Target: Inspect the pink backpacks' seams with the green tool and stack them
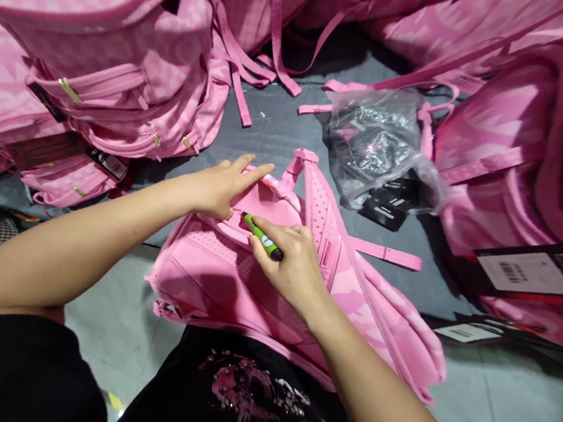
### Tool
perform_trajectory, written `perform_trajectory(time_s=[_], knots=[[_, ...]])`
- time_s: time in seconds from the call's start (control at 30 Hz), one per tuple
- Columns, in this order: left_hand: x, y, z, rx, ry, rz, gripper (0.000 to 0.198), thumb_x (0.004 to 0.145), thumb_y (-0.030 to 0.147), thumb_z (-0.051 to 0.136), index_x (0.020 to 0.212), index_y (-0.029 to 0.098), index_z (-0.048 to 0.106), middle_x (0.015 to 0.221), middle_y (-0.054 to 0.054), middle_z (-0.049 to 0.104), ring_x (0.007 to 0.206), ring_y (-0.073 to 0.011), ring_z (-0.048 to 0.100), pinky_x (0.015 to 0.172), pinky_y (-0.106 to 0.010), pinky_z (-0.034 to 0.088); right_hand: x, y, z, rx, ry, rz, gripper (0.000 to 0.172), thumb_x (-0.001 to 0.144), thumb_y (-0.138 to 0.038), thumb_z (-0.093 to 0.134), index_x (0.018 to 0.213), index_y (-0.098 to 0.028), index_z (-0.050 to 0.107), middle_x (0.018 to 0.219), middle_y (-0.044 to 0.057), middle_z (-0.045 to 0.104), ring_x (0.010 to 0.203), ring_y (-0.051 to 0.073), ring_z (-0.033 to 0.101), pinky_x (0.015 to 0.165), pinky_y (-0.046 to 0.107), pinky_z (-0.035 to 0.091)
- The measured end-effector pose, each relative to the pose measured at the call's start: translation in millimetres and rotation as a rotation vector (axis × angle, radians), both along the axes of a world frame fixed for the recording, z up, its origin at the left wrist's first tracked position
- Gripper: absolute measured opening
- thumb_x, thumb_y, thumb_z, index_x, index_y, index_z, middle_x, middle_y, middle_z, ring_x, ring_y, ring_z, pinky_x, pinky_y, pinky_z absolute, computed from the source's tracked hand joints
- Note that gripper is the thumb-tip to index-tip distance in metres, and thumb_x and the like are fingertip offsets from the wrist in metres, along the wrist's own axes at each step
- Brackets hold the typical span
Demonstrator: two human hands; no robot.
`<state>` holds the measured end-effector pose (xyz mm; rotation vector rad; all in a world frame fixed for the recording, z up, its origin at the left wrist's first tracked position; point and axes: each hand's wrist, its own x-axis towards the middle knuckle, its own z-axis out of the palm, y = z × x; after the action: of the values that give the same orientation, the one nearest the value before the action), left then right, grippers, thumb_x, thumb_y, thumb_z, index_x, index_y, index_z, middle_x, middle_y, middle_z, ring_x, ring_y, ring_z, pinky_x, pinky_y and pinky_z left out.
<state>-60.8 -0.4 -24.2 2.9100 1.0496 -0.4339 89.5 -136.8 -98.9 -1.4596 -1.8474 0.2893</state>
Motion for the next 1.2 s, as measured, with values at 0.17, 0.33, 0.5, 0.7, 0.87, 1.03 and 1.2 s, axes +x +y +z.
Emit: perform_trajectory(time_s=[0.17,0.33,0.5,0.7,0.87,1.03,1.2], knots=[[-3.6,5.8,-1.5,-0.034,-0.016,0.003,0.105,0.079,0.017,0.062,0.161,0.033,-0.003,0.169,-0.020,-0.001,0.145,-0.0360,0.040,0.110,-0.041,0.043,3.3,6.1,8.0,-0.086,-0.012,0.069,0.030,0.094,-0.025,0.059,0.120,-0.018,0.072,0.098,0.007,0.080,0.078,0.023,0.073,0.081,0.040,0.046],[5.3,-8.8,-0.8,0.019,0.042,0.075,0.112,0.081,0.020,0.067,0.159,0.031,-0.012,0.168,-0.022,-0.008,0.151,-0.0452,0.023,0.106,-0.048,0.046,-9.1,13.4,2.7,-0.046,-0.039,0.046,0.031,0.093,-0.021,0.060,0.122,-0.016,0.070,0.107,0.009,0.079,0.088,0.025,0.075,0.081,0.040,0.044],[15.3,-18.9,-0.3,0.172,0.131,0.109,0.111,0.079,0.014,0.067,0.161,0.024,-0.009,0.166,-0.028,0.003,0.136,-0.0471,0.045,0.096,-0.050,0.053,-12.5,13.5,-4.6,-0.008,-0.036,0.035,0.028,0.095,-0.023,0.058,0.120,-0.018,0.070,0.110,0.008,0.078,0.090,0.024,0.074,0.083,0.039,0.043],[7.7,-4.3,6.0,0.038,0.111,0.047,0.112,0.078,0.020,0.069,0.161,0.028,-0.006,0.167,-0.024,0.004,0.140,-0.0432,0.043,0.103,-0.045,0.049,-9.0,15.5,-4.7,-0.027,-0.006,0.034,0.032,0.095,-0.025,0.060,0.125,-0.018,0.069,0.113,0.007,0.078,0.091,0.023,0.074,0.083,0.038,0.043],[-0.7,5.3,7.8,-0.064,0.029,0.049,0.104,0.080,0.016,0.063,0.161,0.030,0.000,0.169,-0.018,0.003,0.144,-0.0341,0.042,0.112,-0.037,0.040,-8.0,16.2,-3.4,-0.071,-0.019,0.032,0.032,0.095,-0.024,0.061,0.124,-0.018,0.070,0.111,0.007,0.078,0.089,0.024,0.075,0.084,0.038,0.044],[-5.4,8.6,2.3,-0.081,-0.044,0.038,0.098,0.082,0.015,0.058,0.161,0.028,0.001,0.169,-0.018,0.004,0.146,-0.0317,0.040,0.112,-0.037,0.040,-9.2,21.4,-0.5,-0.088,0.020,0.077,0.031,0.094,-0.023,0.062,0.123,-0.018,0.070,0.111,0.007,0.078,0.091,0.024,0.075,0.085,0.038,0.047],[-9.8,8.2,-2.4,-0.114,-0.132,0.114,0.099,0.082,0.011,0.056,0.161,0.030,-0.002,0.169,-0.017,-0.003,0.152,-0.0285,0.029,0.113,-0.034,0.039,-10.8,23.8,5.7,-0.092,0.013,0.119,0.033,0.093,-0.021,0.062,0.125,-0.017,0.070,0.111,0.009,0.078,0.093,0.024,0.075,0.085,0.038,0.049]])
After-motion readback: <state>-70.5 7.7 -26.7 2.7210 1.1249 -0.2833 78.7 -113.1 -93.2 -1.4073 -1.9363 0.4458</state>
